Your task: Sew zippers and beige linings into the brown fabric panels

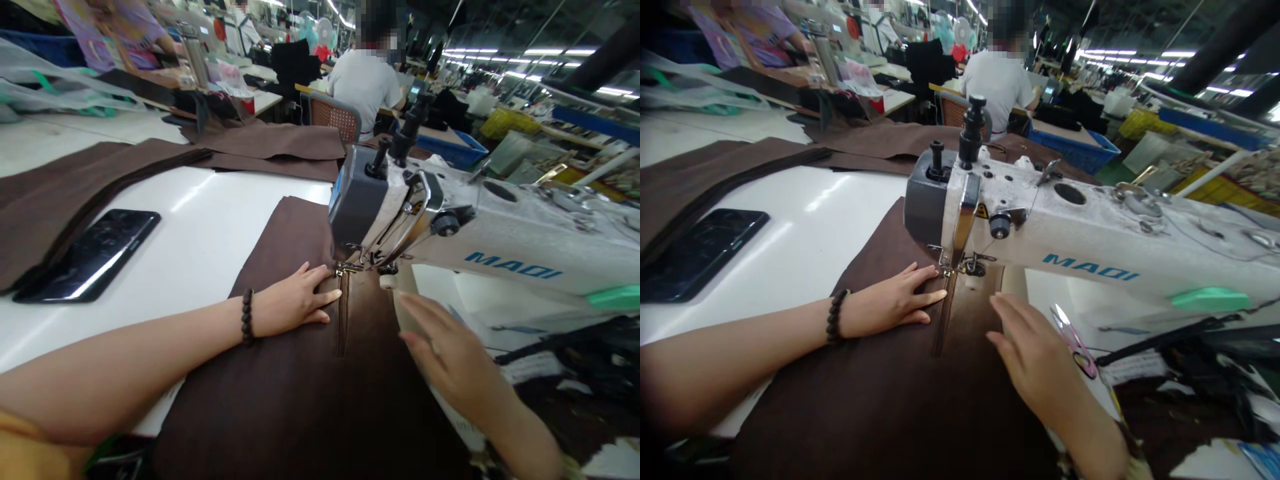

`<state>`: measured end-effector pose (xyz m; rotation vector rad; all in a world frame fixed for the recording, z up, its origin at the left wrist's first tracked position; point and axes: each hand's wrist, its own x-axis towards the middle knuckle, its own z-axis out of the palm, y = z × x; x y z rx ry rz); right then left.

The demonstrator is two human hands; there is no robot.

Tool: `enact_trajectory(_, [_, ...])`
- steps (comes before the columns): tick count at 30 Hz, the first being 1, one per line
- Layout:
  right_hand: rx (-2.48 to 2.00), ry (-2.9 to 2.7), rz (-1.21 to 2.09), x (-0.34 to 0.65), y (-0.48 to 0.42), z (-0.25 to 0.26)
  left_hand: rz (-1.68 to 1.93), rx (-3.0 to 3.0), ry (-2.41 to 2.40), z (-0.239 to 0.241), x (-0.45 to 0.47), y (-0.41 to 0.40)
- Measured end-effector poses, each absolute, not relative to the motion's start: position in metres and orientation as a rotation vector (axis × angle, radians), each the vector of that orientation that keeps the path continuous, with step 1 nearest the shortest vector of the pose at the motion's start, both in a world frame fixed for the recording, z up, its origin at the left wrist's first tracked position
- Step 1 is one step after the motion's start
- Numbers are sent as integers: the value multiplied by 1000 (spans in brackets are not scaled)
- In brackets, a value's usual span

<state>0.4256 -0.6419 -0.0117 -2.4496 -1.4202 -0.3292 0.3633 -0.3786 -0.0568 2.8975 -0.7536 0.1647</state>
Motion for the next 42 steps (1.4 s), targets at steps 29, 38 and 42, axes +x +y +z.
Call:
enact_trajectory(29, [-2539, -1246, -114, 463, -566, -52, 128, 2933, -783, -56, 363, -378])
enact_trajectory(38, [-2569, -1069, -52, 482, -547, -62, 66, 2947, -778, -54, 365, -378])
enact_trajectory(42, [-2591, -1018, -62, 477, -545, -65, 79, 2937, -782, -55, 365, -378])
